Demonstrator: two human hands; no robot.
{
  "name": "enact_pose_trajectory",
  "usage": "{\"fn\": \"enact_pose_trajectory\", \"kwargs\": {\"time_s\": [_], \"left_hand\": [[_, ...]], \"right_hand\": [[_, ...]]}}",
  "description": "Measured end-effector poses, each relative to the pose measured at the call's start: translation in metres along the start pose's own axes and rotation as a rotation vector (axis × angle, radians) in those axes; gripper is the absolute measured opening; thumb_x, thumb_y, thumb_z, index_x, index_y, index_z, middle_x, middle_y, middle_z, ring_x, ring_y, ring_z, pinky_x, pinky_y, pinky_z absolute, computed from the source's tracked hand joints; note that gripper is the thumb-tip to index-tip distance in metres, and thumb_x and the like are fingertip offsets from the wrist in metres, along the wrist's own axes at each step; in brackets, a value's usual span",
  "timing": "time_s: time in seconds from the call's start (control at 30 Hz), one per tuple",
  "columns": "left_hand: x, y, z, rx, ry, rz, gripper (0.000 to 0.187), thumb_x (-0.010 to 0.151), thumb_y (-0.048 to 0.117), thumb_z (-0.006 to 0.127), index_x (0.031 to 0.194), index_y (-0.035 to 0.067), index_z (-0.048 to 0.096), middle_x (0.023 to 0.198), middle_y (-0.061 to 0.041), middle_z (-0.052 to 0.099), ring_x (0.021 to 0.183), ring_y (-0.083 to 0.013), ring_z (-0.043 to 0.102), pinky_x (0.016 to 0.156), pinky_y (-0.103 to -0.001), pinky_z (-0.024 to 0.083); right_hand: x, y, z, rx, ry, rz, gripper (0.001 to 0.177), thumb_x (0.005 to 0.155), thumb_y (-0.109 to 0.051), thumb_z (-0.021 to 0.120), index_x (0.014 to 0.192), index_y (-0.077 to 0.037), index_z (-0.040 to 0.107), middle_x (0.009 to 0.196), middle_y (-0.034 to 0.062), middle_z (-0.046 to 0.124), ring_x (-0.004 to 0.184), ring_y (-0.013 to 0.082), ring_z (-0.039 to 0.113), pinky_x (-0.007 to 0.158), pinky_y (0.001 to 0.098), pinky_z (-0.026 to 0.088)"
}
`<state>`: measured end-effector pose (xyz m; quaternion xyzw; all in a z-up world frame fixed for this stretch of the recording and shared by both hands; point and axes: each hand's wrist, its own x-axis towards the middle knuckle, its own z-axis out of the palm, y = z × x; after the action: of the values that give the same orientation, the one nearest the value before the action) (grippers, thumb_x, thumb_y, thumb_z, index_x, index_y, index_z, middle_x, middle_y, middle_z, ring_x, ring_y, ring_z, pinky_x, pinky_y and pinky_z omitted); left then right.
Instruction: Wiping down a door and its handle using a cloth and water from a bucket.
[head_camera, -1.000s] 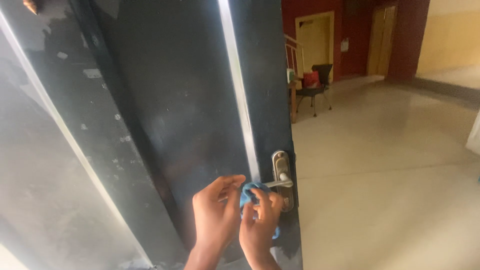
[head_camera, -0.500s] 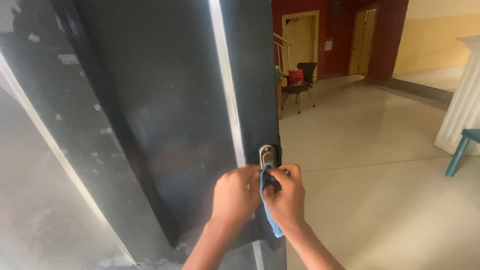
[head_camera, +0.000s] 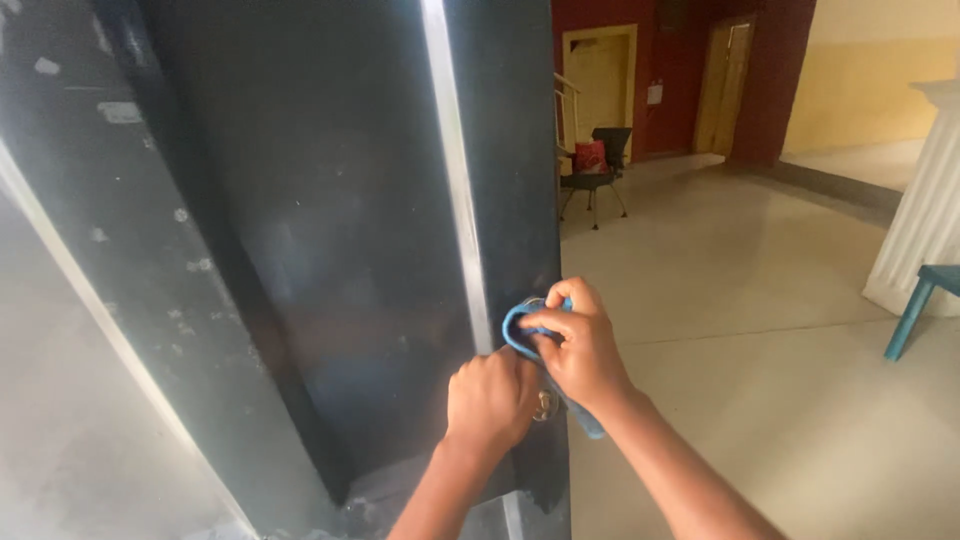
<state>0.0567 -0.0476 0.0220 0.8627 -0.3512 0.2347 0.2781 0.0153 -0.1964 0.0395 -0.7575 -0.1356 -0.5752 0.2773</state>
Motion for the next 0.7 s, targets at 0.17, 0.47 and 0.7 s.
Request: {"fn": "enact_pose_trajectory", "kwargs": {"time_s": [0.17, 0.47, 0.7], "left_hand": [[-0.005, 0.011, -0.003, -0.070, 0.049, -0.049, 0.029, 0.095, 0.030, 0.051, 0.081, 0.007, 0.064, 0.070, -0.023, 0.068, 0.069, -0.0461, 0.068, 0.068, -0.058, 0.054], [-0.010, 0.015, -0.003, -0.096, 0.094, -0.035, 0.026, 0.095, 0.027, 0.052, 0.082, 0.008, 0.062, 0.068, -0.022, 0.069, 0.066, -0.0465, 0.068, 0.064, -0.058, 0.053], [-0.016, 0.024, -0.014, -0.127, 0.056, -0.055, 0.018, 0.096, 0.022, 0.049, 0.091, 0.005, 0.053, 0.068, -0.020, 0.069, 0.065, -0.0450, 0.067, 0.062, -0.056, 0.053]], "right_hand": [[-0.014, 0.042, 0.004, 0.084, -0.122, 0.082, 0.022, 0.070, 0.011, 0.067, 0.085, -0.003, 0.073, 0.093, 0.0103, 0.061, 0.085, 0.0235, 0.066, 0.071, 0.0338, 0.052], [-0.042, 0.036, 0.022, 0.508, 0.019, 0.972, 0.010, 0.085, -0.004, 0.071, 0.093, -0.005, 0.066, 0.082, 0.0037, 0.061, 0.071, 0.0117, 0.054, 0.061, 0.0315, 0.043], [-0.052, 0.008, 0.021, 0.849, 0.222, 1.190, 0.009, 0.089, -0.006, 0.062, 0.098, -0.009, 0.062, 0.087, 0.0022, 0.069, 0.078, 0.0102, 0.066, 0.069, 0.0293, 0.051]]}}
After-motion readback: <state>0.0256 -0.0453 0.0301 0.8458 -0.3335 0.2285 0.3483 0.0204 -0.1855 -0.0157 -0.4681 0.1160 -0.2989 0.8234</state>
